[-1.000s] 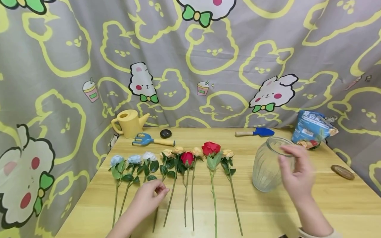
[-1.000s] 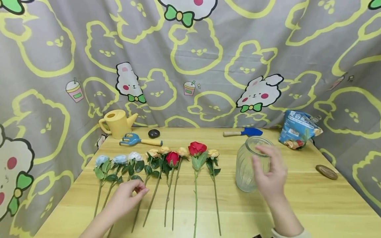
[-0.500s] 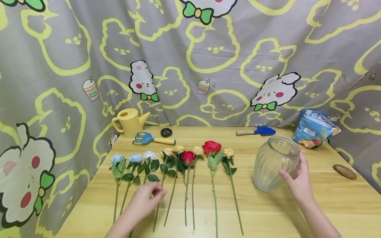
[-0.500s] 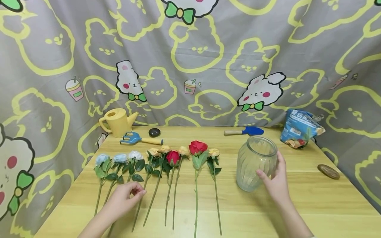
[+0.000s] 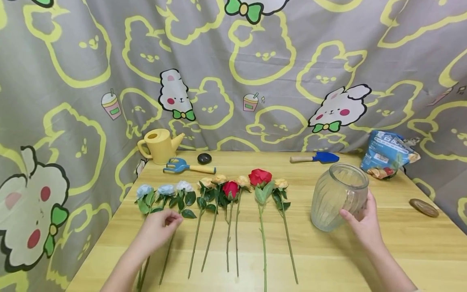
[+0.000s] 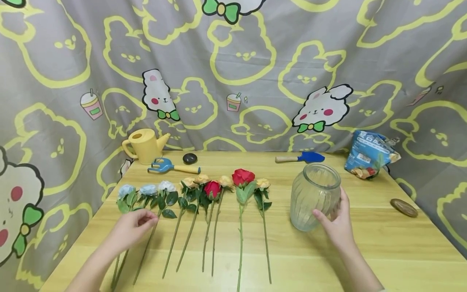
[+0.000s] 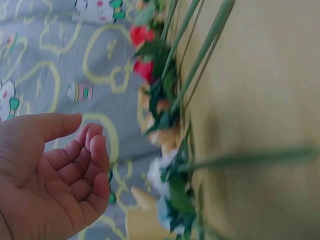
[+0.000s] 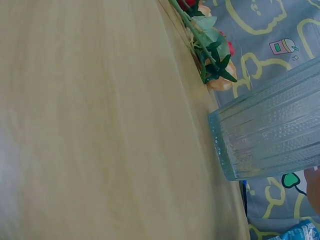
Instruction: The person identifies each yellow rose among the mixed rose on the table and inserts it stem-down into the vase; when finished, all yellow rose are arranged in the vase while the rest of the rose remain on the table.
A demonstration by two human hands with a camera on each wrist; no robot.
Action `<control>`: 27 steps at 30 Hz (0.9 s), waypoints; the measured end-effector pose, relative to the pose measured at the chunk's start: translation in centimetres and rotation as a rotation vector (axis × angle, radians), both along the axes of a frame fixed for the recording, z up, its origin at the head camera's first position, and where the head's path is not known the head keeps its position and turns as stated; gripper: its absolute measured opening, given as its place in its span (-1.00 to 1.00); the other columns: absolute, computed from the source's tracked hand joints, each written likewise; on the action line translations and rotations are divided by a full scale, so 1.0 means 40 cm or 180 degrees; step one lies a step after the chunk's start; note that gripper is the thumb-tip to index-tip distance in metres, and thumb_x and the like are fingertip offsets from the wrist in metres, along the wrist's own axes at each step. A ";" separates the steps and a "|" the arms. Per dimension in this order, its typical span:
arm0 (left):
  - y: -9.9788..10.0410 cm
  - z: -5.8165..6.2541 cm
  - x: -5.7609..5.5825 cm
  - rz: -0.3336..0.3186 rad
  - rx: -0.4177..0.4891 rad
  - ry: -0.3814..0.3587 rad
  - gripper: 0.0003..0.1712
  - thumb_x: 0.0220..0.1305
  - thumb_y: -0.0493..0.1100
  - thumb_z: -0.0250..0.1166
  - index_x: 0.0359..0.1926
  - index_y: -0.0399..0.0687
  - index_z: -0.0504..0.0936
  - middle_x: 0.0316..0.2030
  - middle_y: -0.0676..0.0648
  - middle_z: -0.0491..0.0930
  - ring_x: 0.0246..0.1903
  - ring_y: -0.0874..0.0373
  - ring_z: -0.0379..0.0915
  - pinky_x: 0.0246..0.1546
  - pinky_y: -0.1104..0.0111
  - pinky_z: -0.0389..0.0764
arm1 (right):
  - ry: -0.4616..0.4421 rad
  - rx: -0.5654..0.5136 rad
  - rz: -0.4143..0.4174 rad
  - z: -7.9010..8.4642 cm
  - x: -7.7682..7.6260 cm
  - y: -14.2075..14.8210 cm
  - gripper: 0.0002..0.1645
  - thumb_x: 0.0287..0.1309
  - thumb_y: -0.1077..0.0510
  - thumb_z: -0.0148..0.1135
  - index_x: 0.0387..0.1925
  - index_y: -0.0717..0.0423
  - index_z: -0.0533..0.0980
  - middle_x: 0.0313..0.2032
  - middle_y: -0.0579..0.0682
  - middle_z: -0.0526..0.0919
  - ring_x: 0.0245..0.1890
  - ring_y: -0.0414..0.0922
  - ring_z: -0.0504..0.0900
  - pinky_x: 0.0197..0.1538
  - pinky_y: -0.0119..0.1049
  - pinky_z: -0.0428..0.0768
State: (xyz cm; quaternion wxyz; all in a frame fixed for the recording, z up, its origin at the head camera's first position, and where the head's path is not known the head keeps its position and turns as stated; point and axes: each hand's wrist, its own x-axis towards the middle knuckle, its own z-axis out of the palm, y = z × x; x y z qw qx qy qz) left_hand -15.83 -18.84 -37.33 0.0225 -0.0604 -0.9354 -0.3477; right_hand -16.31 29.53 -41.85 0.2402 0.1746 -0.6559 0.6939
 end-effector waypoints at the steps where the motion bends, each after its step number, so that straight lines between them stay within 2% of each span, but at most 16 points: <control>1: -0.009 0.005 -0.005 0.0002 -0.0025 -0.0012 -0.95 0.14 -0.27 0.23 -0.35 -0.14 0.58 -0.49 0.05 0.54 -0.47 0.25 0.42 -0.44 0.42 0.47 | 0.0013 -0.0004 0.0012 -0.001 0.000 0.002 -0.06 -0.02 0.59 0.05 0.34 0.14 -0.11 0.16 0.01 0.21 0.07 -0.23 0.32 0.04 -0.54 0.32; 6: -0.015 0.002 -0.032 -0.0132 -0.0098 -0.0169 -0.94 0.15 -0.25 0.22 -0.36 -0.17 0.56 -0.50 0.04 0.50 -0.45 0.22 0.40 -0.40 0.35 0.45 | 0.0048 -0.0035 0.0031 -0.004 0.001 0.008 -0.08 0.01 0.53 0.10 0.33 0.14 -0.10 0.15 0.00 0.22 0.07 -0.23 0.33 0.04 -0.53 0.31; 12: 0.035 -0.045 -0.067 -0.0388 -0.0188 -0.0277 -0.97 0.07 -0.31 0.24 -0.47 -0.18 0.57 -0.57 0.06 0.48 -0.53 0.23 0.36 -0.47 0.36 0.43 | 0.0048 -0.0022 0.0028 0.000 -0.004 0.008 -0.09 0.02 0.53 0.10 0.33 0.16 -0.10 0.15 0.00 0.22 0.08 -0.23 0.31 0.05 -0.54 0.30; 16: 0.062 -0.073 -0.098 -0.0342 -0.0381 -0.0200 -0.93 0.04 -0.32 0.25 -0.53 -0.14 0.57 -0.59 0.07 0.49 -0.54 0.23 0.38 -0.45 0.34 0.45 | 0.0089 -0.0072 0.0053 -0.001 -0.008 0.007 -0.09 0.00 0.53 0.11 0.32 0.19 -0.10 0.16 0.01 0.21 0.09 -0.22 0.30 0.05 -0.53 0.30; 20: 0.081 -0.086 -0.120 -0.0260 -0.0661 -0.0080 -0.87 0.03 -0.30 0.26 -0.60 -0.11 0.55 -0.62 0.06 0.48 -0.61 0.21 0.36 -0.52 0.32 0.43 | 0.0177 -0.0138 0.0100 -0.005 -0.008 0.007 -0.09 -0.01 0.53 0.13 0.31 0.21 -0.10 0.17 0.02 0.20 0.11 -0.21 0.28 0.06 -0.53 0.29; 23: 0.089 -0.094 -0.124 -0.0256 -0.0773 -0.0064 -0.78 0.02 -0.26 0.31 -0.69 -0.09 0.51 -0.69 0.07 0.45 -0.68 0.21 0.29 -0.60 0.35 0.36 | 0.0176 -0.0153 0.0087 -0.011 -0.007 0.007 -0.09 -0.02 0.54 0.13 0.31 0.20 -0.08 0.16 0.02 0.21 0.11 -0.21 0.28 0.06 -0.53 0.29; 27: 0.093 -0.108 -0.122 -0.0241 -0.0707 -0.0128 -0.65 0.00 -0.21 0.35 -0.79 -0.06 0.44 -0.78 0.10 0.36 -0.74 0.23 0.20 -0.65 0.38 0.28 | 0.0136 -0.0153 0.0049 -0.015 -0.007 0.008 -0.09 -0.02 0.54 0.13 0.31 0.17 -0.06 0.15 0.01 0.23 0.10 -0.21 0.29 0.05 -0.53 0.29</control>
